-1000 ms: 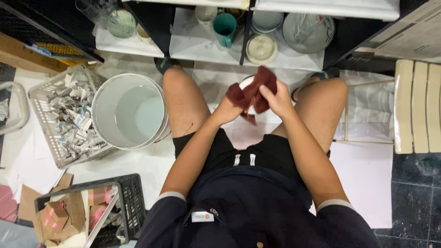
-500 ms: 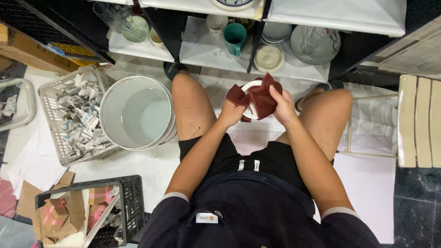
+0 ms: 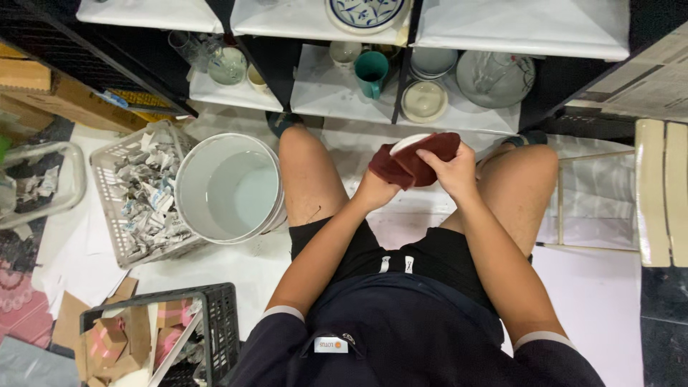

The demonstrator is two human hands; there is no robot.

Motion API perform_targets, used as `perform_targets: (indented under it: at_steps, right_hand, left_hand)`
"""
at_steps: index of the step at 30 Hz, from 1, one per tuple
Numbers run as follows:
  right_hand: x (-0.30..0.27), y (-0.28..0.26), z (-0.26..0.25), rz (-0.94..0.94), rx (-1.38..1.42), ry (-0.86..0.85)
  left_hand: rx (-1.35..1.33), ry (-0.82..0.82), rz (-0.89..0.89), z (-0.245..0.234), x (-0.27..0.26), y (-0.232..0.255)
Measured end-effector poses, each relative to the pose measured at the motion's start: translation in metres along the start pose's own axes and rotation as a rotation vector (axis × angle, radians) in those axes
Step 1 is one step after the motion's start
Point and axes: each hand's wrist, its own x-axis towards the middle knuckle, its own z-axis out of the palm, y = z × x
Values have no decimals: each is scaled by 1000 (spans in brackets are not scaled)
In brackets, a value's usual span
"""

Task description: The person sits on the floor and wipes several ceramic and glass items with a cloth, including a glass, a small white bowl, a teal mug, a white mug with a pattern, and a wooden spoon. Each item is wiped and then placed back on a nearby shelf.

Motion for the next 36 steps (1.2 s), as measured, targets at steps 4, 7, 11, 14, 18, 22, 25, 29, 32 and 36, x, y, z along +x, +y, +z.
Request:
perform_targets:
  at_steps: [4,7,11,14,18,22,25,29,32,36]
  right_hand:
    - [3,16,-7,-73,-173,47]
    - [2,41,-12,-66,-250,85]
    - [1,70,-14,18,-123,82]
    - [2,75,-10,148,51,-3]
    - [2,57,-1,107,422,-46]
    - [0,27,2,60,244,-43]
    - [-1,6,2,-32,16,-66]
    - [-5,-10,5,-69,-317,-208]
    - [-9,-10,4,-13,-390,-254]
    - [-11,5,4,10,-270,-192]
  left_hand:
    - [-71,-80,-147,9,-4,23]
    - [-90,-113,-283,7,-2,18]
    - [-16,83,-80,4,2,-8]
    - [-20,159,104,-6,5,-23]
    - [-257,152,-66,-13,6,-22]
    - [-330,66,-132,-16,4,-4]
    - [-322,30,-53,-14,5,12]
    - [-124,-2,-55,-13,2,23]
    - [155,-69,-65,-15,1,20]
    - [256,-62,33,-19,7,4]
